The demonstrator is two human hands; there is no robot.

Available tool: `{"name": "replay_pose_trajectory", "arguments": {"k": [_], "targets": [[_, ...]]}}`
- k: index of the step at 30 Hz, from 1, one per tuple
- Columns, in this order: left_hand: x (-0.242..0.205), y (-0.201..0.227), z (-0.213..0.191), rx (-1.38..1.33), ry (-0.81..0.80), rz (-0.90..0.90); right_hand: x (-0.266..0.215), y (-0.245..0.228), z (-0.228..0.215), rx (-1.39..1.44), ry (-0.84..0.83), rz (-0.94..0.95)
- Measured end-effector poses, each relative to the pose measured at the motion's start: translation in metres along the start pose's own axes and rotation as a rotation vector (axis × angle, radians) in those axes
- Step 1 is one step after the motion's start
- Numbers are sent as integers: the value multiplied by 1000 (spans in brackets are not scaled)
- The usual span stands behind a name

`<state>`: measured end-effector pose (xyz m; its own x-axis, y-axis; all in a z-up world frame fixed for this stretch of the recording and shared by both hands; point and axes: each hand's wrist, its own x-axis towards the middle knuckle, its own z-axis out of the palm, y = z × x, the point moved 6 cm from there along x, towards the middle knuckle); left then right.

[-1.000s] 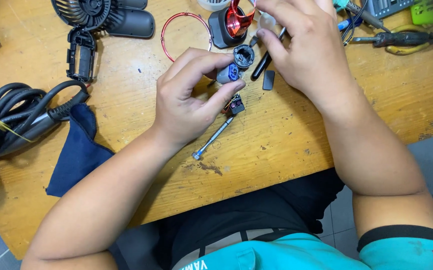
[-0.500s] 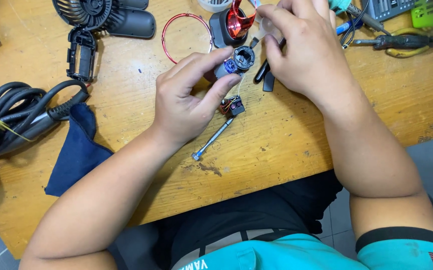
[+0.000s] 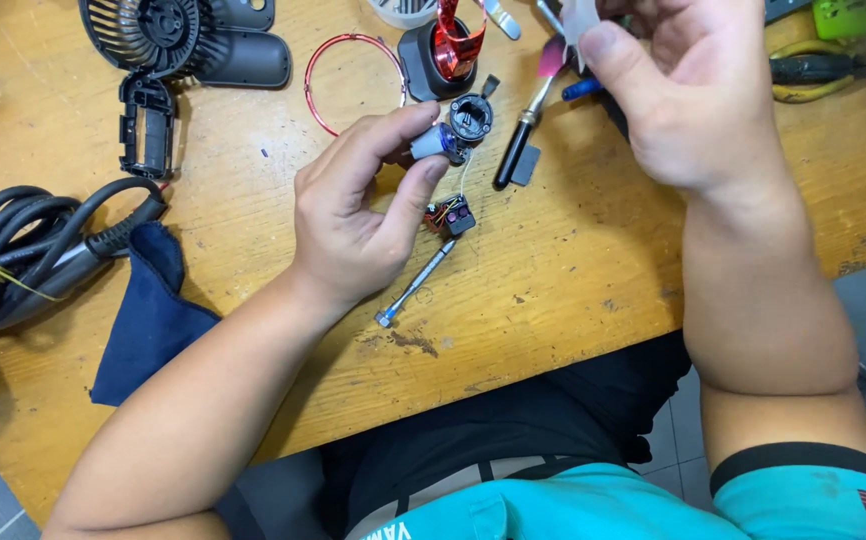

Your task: Repairing a small motor component by marking it with a marker on a workbench

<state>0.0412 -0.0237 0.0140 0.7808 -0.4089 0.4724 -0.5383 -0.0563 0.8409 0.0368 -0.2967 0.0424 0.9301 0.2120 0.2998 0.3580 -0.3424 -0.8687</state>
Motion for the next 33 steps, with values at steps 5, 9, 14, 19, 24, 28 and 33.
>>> {"name": "replay_pose_trajectory", "arguments": {"k": [5, 9, 14, 19, 24, 28, 33], "targets": [[1, 5, -1, 15, -8, -32, -3, -13, 2, -174, 42, 21], [3, 7, -2, 8, -6, 0, -12, -9, 3, 87, 6, 141], [-3, 11, -2, 19, 7, 65, -18, -15, 29, 252, -91, 273], [0, 18, -3, 20, -1, 116, -19, -18, 48, 322, -150, 311], [1, 19, -2, 30, -12, 143, -19, -25, 54, 328, -160, 147], [2, 20, -2, 26, -22, 134, -16, -32, 56, 161, -133, 55], [2, 19, -1, 20, -32, 147, -13, -43, 56, -72, -136, -164]]}}
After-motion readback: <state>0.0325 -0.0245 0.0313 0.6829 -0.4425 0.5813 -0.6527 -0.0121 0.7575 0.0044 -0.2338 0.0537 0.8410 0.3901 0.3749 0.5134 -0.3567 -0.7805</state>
